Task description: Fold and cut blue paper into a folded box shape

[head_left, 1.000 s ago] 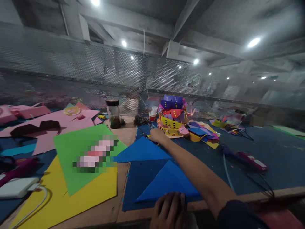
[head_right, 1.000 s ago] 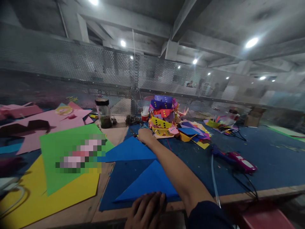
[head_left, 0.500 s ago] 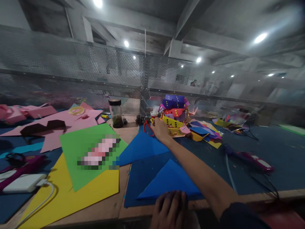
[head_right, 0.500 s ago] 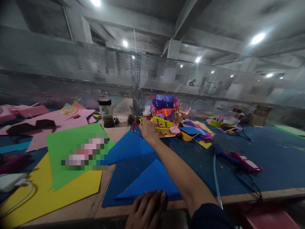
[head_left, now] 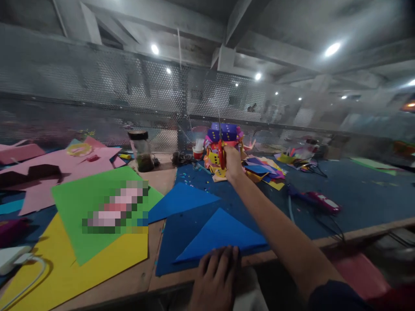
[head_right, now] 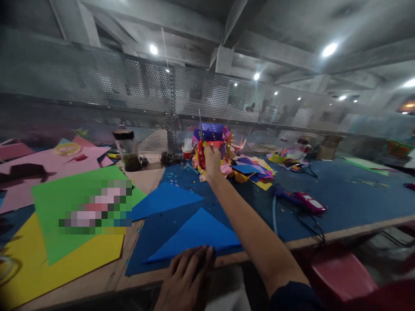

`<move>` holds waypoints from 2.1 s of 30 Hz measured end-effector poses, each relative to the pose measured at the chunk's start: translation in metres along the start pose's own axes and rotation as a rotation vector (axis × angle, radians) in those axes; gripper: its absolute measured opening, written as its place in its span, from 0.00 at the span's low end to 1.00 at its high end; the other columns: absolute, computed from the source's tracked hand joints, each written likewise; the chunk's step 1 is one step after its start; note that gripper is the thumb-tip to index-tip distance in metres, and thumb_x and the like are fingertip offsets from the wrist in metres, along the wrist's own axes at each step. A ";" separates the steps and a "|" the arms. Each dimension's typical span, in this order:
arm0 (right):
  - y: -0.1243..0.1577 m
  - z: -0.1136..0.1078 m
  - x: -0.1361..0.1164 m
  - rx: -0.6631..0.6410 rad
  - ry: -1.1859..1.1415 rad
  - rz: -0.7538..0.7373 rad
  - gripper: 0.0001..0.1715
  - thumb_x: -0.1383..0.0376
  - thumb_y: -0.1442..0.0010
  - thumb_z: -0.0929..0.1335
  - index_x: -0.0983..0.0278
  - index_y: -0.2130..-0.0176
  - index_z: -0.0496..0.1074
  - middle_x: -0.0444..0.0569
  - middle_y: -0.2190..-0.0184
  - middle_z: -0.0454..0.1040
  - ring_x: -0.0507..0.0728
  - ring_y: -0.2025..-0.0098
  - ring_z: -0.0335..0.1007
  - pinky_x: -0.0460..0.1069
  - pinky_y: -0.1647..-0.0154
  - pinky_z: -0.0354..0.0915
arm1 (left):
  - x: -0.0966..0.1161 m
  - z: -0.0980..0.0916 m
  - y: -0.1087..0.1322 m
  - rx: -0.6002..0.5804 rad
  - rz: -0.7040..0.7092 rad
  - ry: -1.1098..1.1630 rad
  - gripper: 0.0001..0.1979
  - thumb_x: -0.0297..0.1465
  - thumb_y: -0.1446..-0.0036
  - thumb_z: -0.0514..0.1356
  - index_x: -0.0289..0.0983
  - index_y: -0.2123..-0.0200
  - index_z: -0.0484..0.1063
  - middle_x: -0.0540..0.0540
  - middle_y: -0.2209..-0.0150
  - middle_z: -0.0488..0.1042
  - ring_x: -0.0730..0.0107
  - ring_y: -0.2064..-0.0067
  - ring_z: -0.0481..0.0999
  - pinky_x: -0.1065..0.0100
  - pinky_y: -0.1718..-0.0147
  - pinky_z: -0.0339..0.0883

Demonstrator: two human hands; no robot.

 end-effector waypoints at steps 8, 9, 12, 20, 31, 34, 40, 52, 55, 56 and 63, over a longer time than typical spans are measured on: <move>0.111 -0.052 -0.027 -0.182 -0.745 0.240 0.03 0.70 0.40 0.69 0.62 0.64 0.70 0.46 0.65 0.73 0.50 0.69 0.67 0.43 0.70 0.69 | -0.003 0.005 -0.002 -0.207 -0.044 0.074 0.23 0.32 0.30 0.55 0.37 0.34 0.64 0.42 0.43 0.75 0.55 0.43 0.68 0.55 0.46 0.57; 0.129 -0.058 -0.024 -0.195 -0.782 0.262 0.06 0.71 0.42 0.71 0.62 0.65 0.70 0.44 0.67 0.70 0.49 0.70 0.65 0.42 0.71 0.67 | -0.003 0.004 -0.003 -0.206 -0.040 0.091 0.22 0.32 0.30 0.54 0.37 0.34 0.64 0.42 0.43 0.75 0.55 0.43 0.68 0.55 0.47 0.57; 0.176 -0.078 -0.004 -0.188 -0.769 0.297 0.10 0.66 0.42 0.76 0.64 0.64 0.73 0.39 0.73 0.59 0.46 0.75 0.55 0.39 0.75 0.61 | -0.006 0.001 -0.006 -0.194 -0.037 0.135 0.21 0.31 0.29 0.54 0.37 0.36 0.66 0.42 0.43 0.75 0.56 0.45 0.69 0.56 0.47 0.58; 0.224 -0.109 0.052 -0.131 -0.436 0.287 0.13 0.56 0.37 0.74 0.63 0.64 0.73 0.38 0.76 0.60 0.46 0.78 0.54 0.42 0.77 0.54 | -0.018 0.004 -0.017 -0.246 -0.033 0.184 0.17 0.32 0.30 0.55 0.42 0.40 0.70 0.46 0.48 0.77 0.59 0.50 0.71 0.60 0.54 0.60; 0.234 -0.112 0.045 -0.079 0.026 0.276 0.25 0.49 0.30 0.64 0.61 0.73 0.62 0.42 0.80 0.69 0.52 0.78 0.65 0.47 0.73 0.62 | -0.009 -0.005 -0.012 -0.154 -0.069 0.113 0.16 0.40 0.30 0.56 0.43 0.45 0.76 0.44 0.48 0.78 0.55 0.45 0.70 0.54 0.43 0.55; 0.237 -0.106 0.050 -0.086 0.036 0.274 0.25 0.51 0.29 0.63 0.60 0.74 0.62 0.42 0.81 0.68 0.52 0.78 0.64 0.47 0.73 0.62 | -0.002 -0.005 -0.010 -0.152 -0.030 0.083 0.17 0.40 0.29 0.54 0.42 0.46 0.76 0.44 0.49 0.78 0.56 0.46 0.70 0.54 0.43 0.54; 0.239 -0.093 0.053 -0.129 0.080 0.219 0.23 0.53 0.28 0.63 0.60 0.73 0.64 0.43 0.79 0.70 0.53 0.75 0.67 0.48 0.69 0.65 | -0.003 -0.002 -0.007 -0.200 0.012 0.094 0.15 0.36 0.29 0.54 0.42 0.45 0.75 0.44 0.48 0.77 0.56 0.47 0.70 0.54 0.44 0.55; 0.236 -0.120 0.051 -0.057 0.217 0.238 0.25 0.54 0.29 0.63 0.61 0.75 0.66 0.45 0.78 0.69 0.54 0.75 0.68 0.48 0.73 0.64 | -0.004 -0.006 -0.010 -0.196 -0.031 0.084 0.20 0.30 0.28 0.50 0.38 0.38 0.70 0.42 0.51 0.79 0.59 0.49 0.71 0.53 0.42 0.51; 0.235 -0.124 0.049 -0.053 0.237 0.234 0.25 0.54 0.29 0.63 0.61 0.75 0.66 0.45 0.77 0.69 0.54 0.75 0.68 0.49 0.73 0.64 | -0.006 -0.005 -0.009 -0.197 -0.043 0.105 0.20 0.31 0.27 0.49 0.39 0.38 0.70 0.43 0.51 0.80 0.59 0.49 0.71 0.53 0.42 0.51; 0.235 -0.128 0.048 -0.037 0.256 0.234 0.24 0.54 0.29 0.63 0.61 0.75 0.66 0.45 0.77 0.70 0.54 0.75 0.68 0.49 0.72 0.64 | -0.006 -0.005 -0.008 -0.198 -0.045 0.111 0.19 0.32 0.27 0.49 0.39 0.38 0.70 0.44 0.51 0.80 0.59 0.49 0.71 0.53 0.43 0.51; 0.227 -0.159 0.033 0.055 0.424 0.146 0.25 0.53 0.29 0.63 0.60 0.75 0.67 0.46 0.78 0.71 0.55 0.73 0.69 0.50 0.67 0.65 | -0.008 -0.002 -0.005 -0.200 -0.057 0.123 0.19 0.33 0.28 0.53 0.40 0.38 0.71 0.44 0.52 0.81 0.59 0.50 0.72 0.53 0.42 0.50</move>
Point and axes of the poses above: each hand's wrist, its own y-axis away from the middle knuckle, its own z-axis out of the palm, x = y × z, the point moved 10 cm from there along -y, towards the middle knuckle
